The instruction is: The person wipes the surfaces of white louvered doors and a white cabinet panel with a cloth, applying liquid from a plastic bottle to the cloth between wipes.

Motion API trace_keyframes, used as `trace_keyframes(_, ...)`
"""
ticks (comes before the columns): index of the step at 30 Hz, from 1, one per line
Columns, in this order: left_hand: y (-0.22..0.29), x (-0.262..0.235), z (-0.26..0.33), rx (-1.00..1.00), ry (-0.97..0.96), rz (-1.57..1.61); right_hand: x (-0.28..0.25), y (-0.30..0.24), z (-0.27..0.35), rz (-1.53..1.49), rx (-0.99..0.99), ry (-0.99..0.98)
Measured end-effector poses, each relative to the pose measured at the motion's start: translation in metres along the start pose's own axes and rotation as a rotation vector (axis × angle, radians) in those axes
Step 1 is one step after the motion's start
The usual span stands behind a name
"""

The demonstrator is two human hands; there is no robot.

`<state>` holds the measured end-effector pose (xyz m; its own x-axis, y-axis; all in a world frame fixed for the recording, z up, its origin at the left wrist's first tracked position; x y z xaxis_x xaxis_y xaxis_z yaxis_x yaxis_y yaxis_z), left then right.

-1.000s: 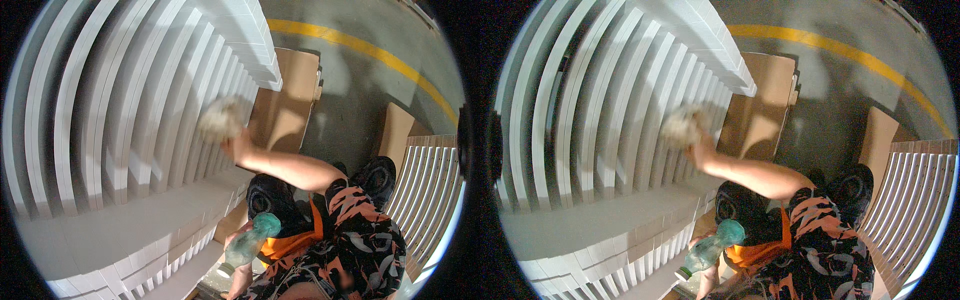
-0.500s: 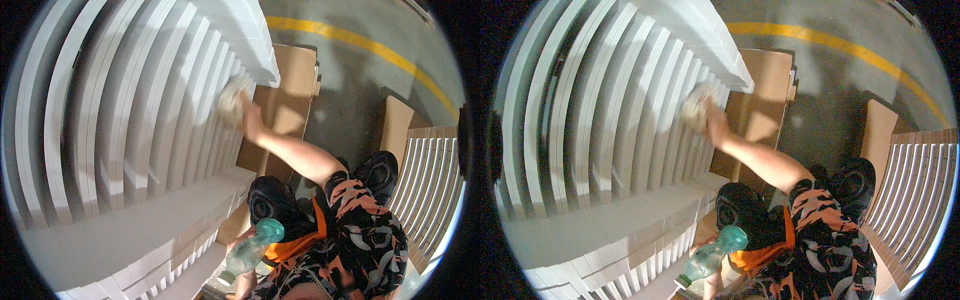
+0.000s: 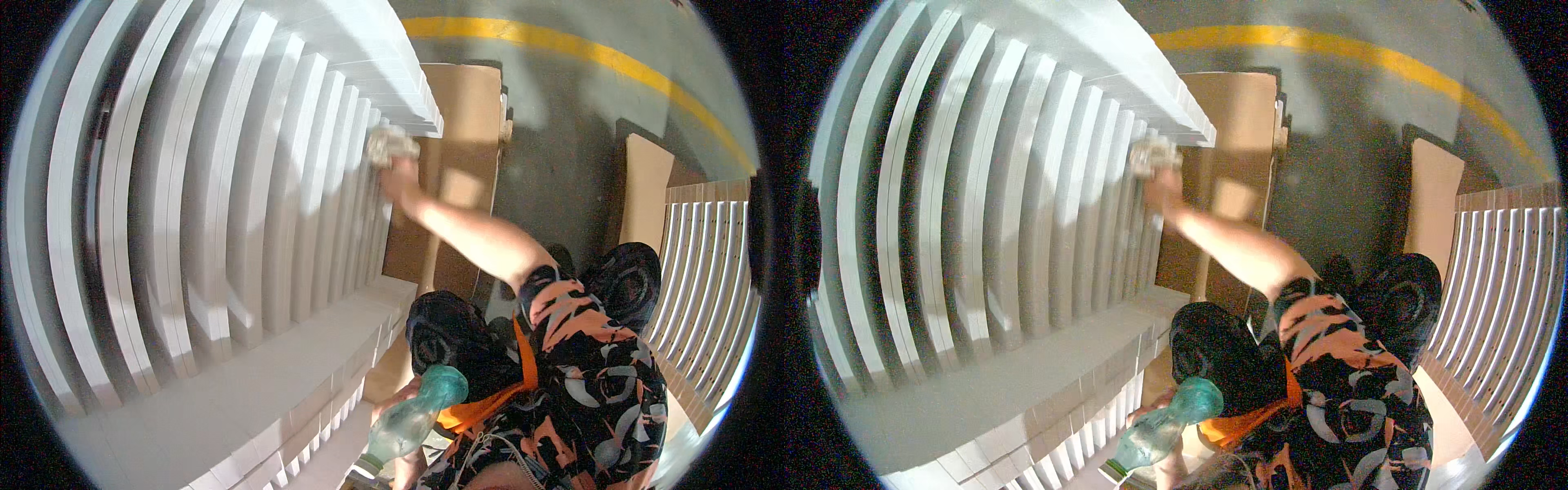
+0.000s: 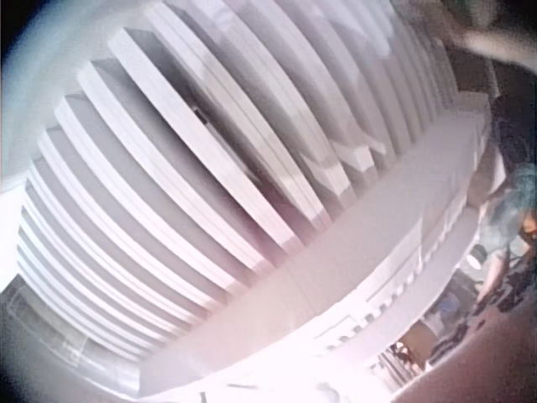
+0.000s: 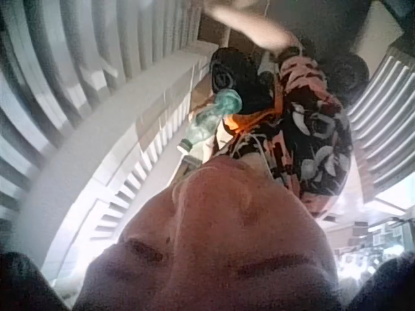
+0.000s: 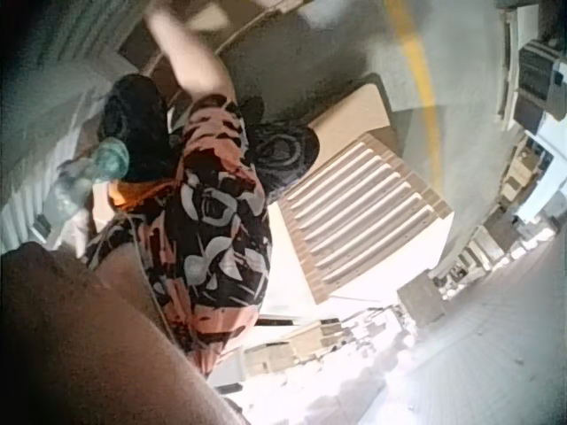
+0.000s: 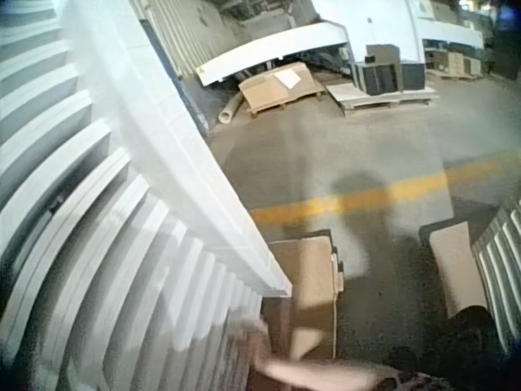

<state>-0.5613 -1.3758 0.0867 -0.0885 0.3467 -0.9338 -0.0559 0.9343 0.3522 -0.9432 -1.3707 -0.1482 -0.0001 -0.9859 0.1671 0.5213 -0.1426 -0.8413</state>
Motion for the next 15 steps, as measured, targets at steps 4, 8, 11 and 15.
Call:
trace_keyframes(4, -0.001, 0.002, 0.0, -0.04, 0.133, 0.175, -0.001, -0.001, -0.015, 0.371, -0.114, 0.124)
trace_keyframes(8, -0.018, 0.02, 0.023, -0.284, 0.366, 0.594, 0.017, 0.047, 0.13, 0.178, -0.623, -0.16)
trace_keyframes(11, -0.02, 0.009, 0.022, -0.109, 0.258, 0.238, 0.003, 0.031, 0.111, 0.045, -0.165, -0.179)
trace_keyframes(15, -0.022, 0.015, 0.028, 0.022, 0.051, -0.059, -0.028, -0.039, -0.001, 0.101, -0.39, 0.263)
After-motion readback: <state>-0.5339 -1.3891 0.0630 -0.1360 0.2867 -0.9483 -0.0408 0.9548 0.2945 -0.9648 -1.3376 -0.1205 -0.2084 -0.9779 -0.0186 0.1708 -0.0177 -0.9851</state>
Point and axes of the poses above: each hand's wrist, its own z-axis away from the middle knuckle, its own x-axis out of the palm, y = z × x, the point moved 3 cm from there along -z, towards the middle knuckle, and after that the axes turned 8 degrees about x, right-handed, at the moved point
